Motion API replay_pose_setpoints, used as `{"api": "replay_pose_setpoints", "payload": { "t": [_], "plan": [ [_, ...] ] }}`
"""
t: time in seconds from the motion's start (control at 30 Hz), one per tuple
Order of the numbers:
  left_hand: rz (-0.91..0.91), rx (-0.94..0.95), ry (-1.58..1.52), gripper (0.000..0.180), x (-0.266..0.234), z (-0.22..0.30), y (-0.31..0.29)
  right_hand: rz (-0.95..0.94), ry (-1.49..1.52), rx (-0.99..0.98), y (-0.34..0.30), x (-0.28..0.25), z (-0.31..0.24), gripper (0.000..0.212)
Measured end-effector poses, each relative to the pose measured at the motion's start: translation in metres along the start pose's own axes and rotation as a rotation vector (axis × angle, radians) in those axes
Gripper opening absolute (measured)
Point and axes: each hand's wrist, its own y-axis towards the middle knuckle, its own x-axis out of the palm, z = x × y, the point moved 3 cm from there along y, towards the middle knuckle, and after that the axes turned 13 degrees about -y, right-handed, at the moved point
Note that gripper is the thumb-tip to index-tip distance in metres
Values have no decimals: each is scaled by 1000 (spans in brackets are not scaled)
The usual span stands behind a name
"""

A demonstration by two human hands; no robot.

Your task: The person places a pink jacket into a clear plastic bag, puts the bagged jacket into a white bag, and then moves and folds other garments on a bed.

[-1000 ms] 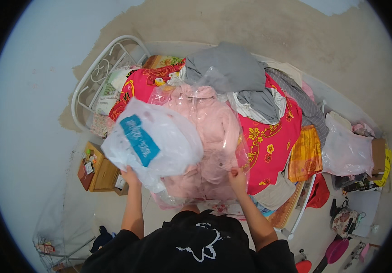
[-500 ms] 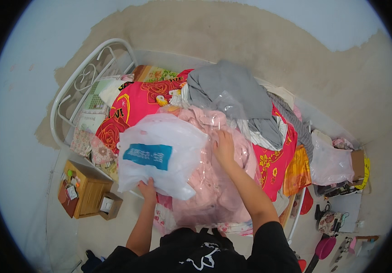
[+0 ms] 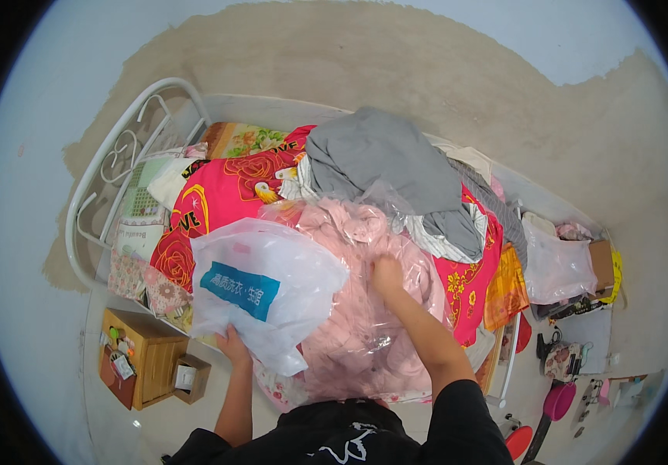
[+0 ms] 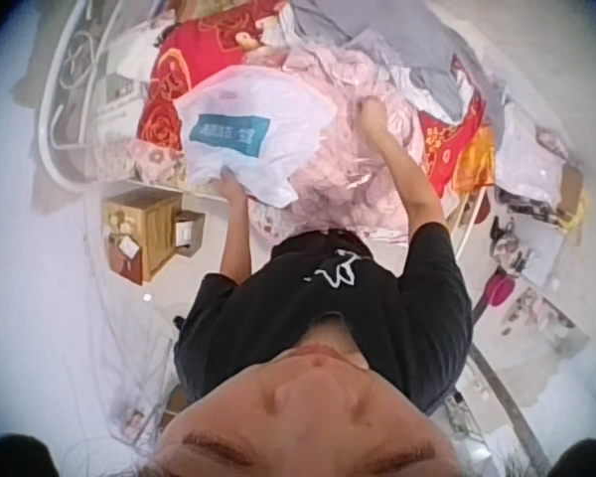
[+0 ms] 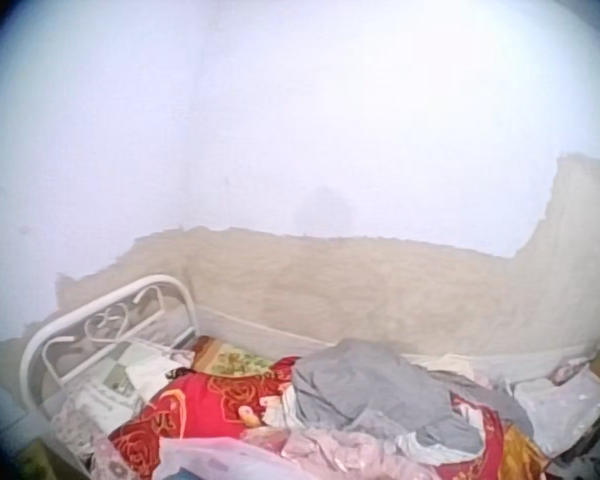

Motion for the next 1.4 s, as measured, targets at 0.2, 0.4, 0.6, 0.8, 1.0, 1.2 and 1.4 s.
{"api": "replay_pose_setpoints", "payload": {
  "t": [0.2,0.4,0.6,0.8,1.0,1.2,1.4],
  "plan": [
    [-305,-60,219,32,74,22,-35,732,509,-97,102,-77,-27,12],
    [-625,-85,533,25,79,-54,-68,560,632,165,196,2,-28,20],
    [-736,-49,601,21,59,-82,-72,246,459,202,209,70,-23,38],
    [-762,-120,590,21,57,-63,-76,-50,311,114,211,64,-19,50],
    [-534,-271,324,25,33,-47,-75,196,392,177,165,18,-21,35],
    [-394,-346,98,29,18,18,-78,-423,849,17,107,-100,-26,12],
    [-940,-104,468,23,78,42,-115,-211,999,-65,114,-200,-24,13]
  ]
}}
